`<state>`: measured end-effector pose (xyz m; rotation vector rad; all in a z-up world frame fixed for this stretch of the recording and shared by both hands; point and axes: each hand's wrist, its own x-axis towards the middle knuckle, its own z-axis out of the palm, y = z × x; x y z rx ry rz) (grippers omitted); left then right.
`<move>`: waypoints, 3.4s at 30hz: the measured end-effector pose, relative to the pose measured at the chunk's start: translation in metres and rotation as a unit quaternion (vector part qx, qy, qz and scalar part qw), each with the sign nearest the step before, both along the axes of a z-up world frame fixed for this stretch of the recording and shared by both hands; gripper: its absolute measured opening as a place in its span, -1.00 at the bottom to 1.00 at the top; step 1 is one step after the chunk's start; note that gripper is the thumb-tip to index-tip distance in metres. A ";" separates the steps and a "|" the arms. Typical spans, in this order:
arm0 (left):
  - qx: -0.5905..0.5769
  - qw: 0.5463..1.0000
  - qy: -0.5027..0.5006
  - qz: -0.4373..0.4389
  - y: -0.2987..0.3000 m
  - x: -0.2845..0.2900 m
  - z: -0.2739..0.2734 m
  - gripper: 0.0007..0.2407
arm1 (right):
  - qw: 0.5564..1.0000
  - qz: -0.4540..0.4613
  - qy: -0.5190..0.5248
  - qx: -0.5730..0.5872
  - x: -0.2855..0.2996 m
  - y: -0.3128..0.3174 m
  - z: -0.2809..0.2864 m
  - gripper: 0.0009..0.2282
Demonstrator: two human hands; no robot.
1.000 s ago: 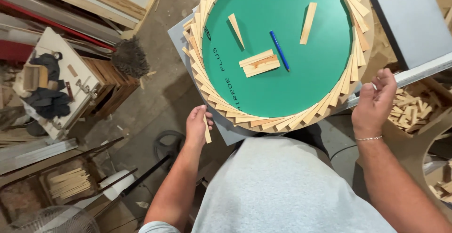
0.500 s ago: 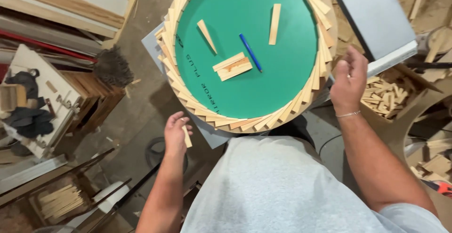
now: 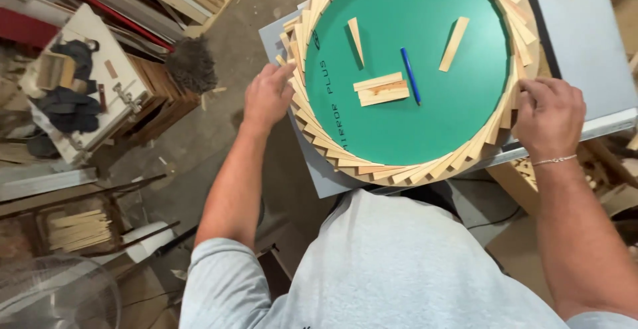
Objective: Arranging wooden slats around a circular board to create a decorative frame
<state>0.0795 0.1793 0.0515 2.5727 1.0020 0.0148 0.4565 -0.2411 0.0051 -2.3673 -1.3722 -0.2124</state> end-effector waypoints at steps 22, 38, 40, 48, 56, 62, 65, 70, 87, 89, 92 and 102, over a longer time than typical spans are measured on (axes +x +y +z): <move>0.118 0.986 0.051 -0.110 0.016 0.008 -0.012 -0.67 | 0.990 0.027 0.136 -0.027 0.022 0.008 0.009 -0.81; -0.001 0.988 0.116 -0.102 0.012 0.015 0.010 -0.67 | 0.976 -0.040 0.178 -0.119 0.001 0.014 0.046 -0.77; 0.024 0.989 0.094 -0.115 0.015 0.012 0.004 -0.67 | 0.967 -0.072 0.208 -0.130 -0.004 0.022 0.058 -0.77; 0.012 0.988 0.121 -0.095 0.014 0.008 0.001 -0.64 | 0.983 -0.041 0.159 -0.079 0.006 0.007 0.028 -0.79; 0.005 0.990 0.113 -0.087 0.012 0.004 -0.001 -0.62 | 0.983 -0.037 0.166 -0.064 0.001 0.014 0.038 -0.77; 0.006 0.994 0.073 -0.080 0.009 0.001 -0.008 -0.63 | 0.983 -0.041 0.168 -0.066 -0.001 0.011 0.033 -0.77; -0.005 0.994 0.075 -0.079 0.005 0.005 0.001 -0.61 | 0.983 -0.034 0.165 -0.068 -0.003 0.010 0.034 -0.76; 0.027 0.996 0.040 -0.080 -0.018 -0.002 0.004 -0.60 | 0.987 -0.013 0.149 -0.060 -0.016 0.010 0.043 -0.76; 0.010 0.968 -0.211 -0.132 -0.236 -0.051 -0.033 -0.81 | 0.975 0.177 0.136 -0.016 -0.186 0.027 0.047 -0.83; 0.009 0.969 -0.217 -0.117 -0.240 -0.051 -0.040 -0.83 | 0.974 0.183 0.128 -0.034 -0.186 0.032 0.046 -0.83; -0.004 0.971 -0.223 -0.089 -0.249 -0.053 -0.047 -0.82 | 0.972 0.189 0.118 -0.067 -0.189 0.037 0.039 -0.83; 0.007 0.964 -0.262 -0.040 -0.249 -0.060 -0.050 -0.85 | 0.965 0.222 0.066 -0.127 -0.211 0.071 0.048 -0.76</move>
